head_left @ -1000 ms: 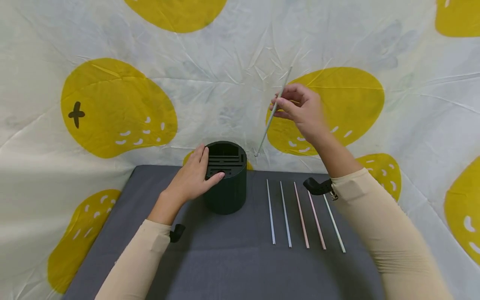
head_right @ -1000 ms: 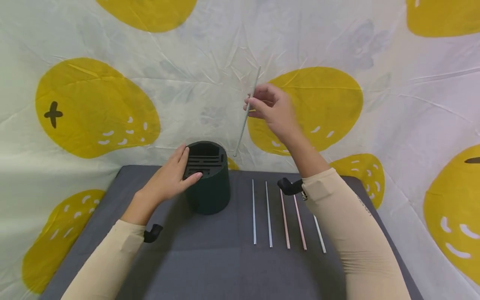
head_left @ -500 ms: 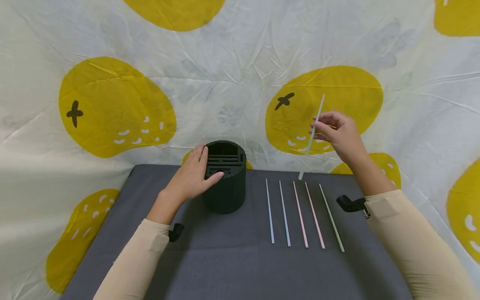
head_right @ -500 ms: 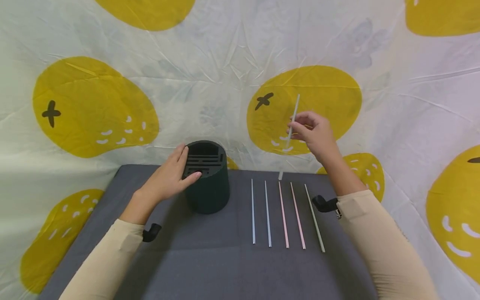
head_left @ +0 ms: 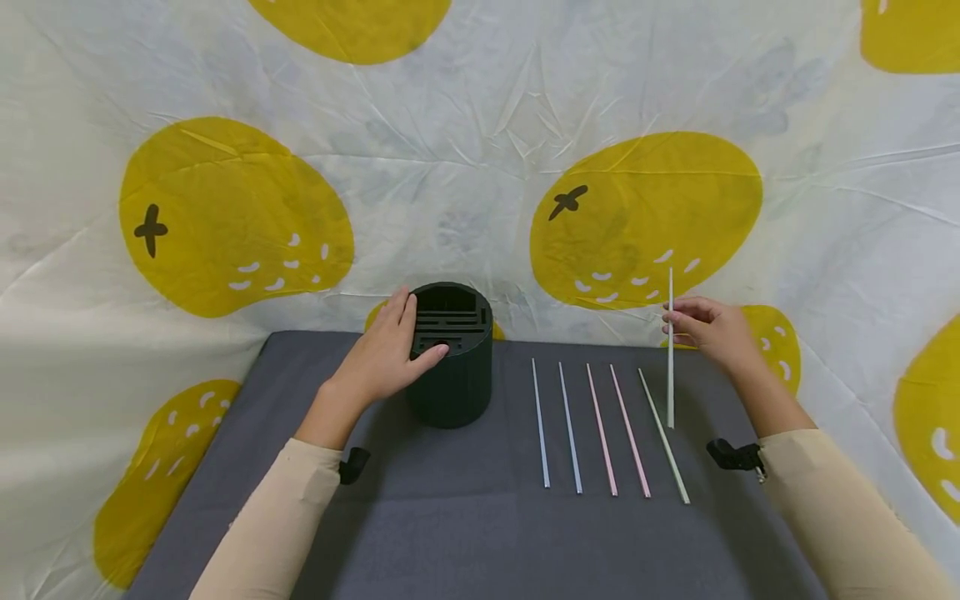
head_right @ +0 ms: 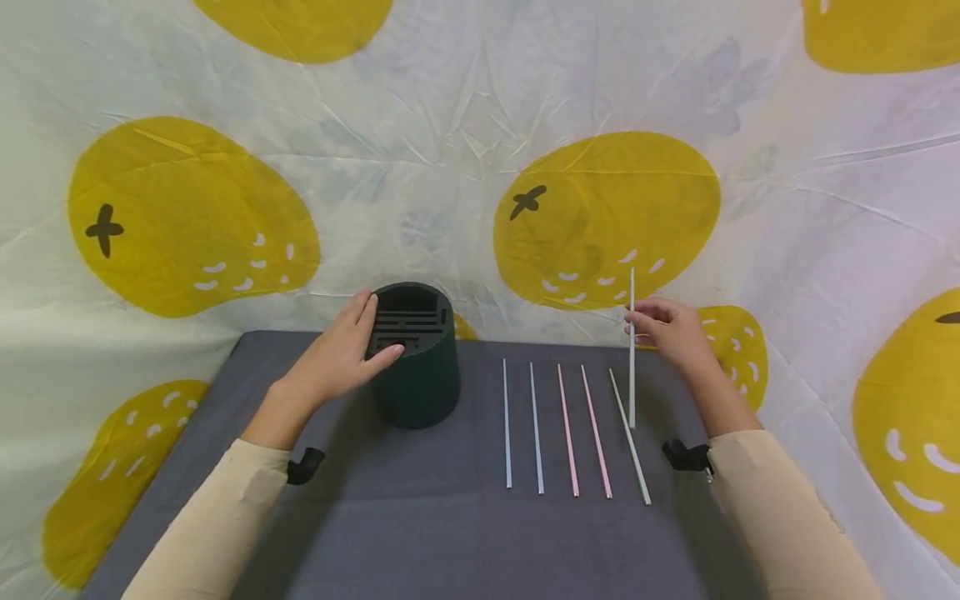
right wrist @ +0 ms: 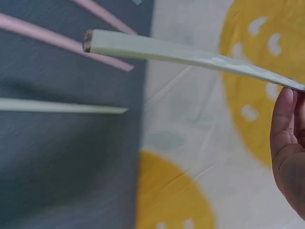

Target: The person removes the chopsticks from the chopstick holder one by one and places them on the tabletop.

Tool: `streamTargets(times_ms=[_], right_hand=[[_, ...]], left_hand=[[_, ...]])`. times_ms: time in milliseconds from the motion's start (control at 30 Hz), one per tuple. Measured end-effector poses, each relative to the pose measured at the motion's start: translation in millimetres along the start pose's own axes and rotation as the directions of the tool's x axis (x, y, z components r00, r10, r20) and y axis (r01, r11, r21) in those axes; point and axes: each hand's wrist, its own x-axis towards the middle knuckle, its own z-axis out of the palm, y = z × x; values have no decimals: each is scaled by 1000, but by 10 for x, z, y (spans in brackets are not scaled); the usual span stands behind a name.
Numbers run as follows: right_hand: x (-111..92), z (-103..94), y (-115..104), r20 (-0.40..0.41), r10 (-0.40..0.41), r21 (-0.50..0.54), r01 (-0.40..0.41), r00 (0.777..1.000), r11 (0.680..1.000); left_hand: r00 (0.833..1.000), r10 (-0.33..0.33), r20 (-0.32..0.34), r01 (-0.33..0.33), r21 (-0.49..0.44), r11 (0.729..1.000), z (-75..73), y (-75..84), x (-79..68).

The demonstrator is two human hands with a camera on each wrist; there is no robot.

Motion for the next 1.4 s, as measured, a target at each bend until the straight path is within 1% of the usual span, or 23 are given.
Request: streamTargets(times_ms=[67, 167, 300, 433, 600, 733, 933, 1033, 1200, 1400], right_hand=[[-24, -27, 168, 9, 22, -51, -22, 1000, 998], [-62, -67, 403, 9, 57, -98, -56, 998, 994], [-122, -110, 671, 24, 121, -80, -119, 992, 990], [-212, -104, 891, 59, 179, -56, -176, 982, 983], [-294, -81, 1125, 85, 227, -99, -219, 970, 971], [-311, -75, 1235, 101, 269, -95, -260, 958, 961], [-326, -64, 1364, 138, 353, -62, -347, 925, 936], [-342, -72, 1418, 156, 374, -68, -368, 914, 927], [-346, -55, 1474, 163, 380, -78, -373, 910, 925], [-363, -23, 1429, 138, 402, -131, -385, 905, 913]], left_hand=[[1000, 0, -3, 0, 2, 1000, 5, -4, 0], [1000, -1, -4, 1, -3, 1000, 9, -1, 0], [1000, -3, 3, 4, -10, 1000, 0, 6, -5], [1000, -7, 5, 7, -9, 1000, -9, 6, -3], [1000, -7, 9, 7, -4, 1000, -20, 11, 6], [1000, -9, 12, 9, -4, 1000, -33, 16, 6], [1000, -7, 21, 7, -6, 1000, -38, 22, 2], [1000, -4, 23, 4, -9, 1000, -26, 21, 12], [1000, -8, 20, 8, -9, 1000, -15, 3, 21], [1000, -7, 26, 8, -15, 1000, -24, -2, 25]])
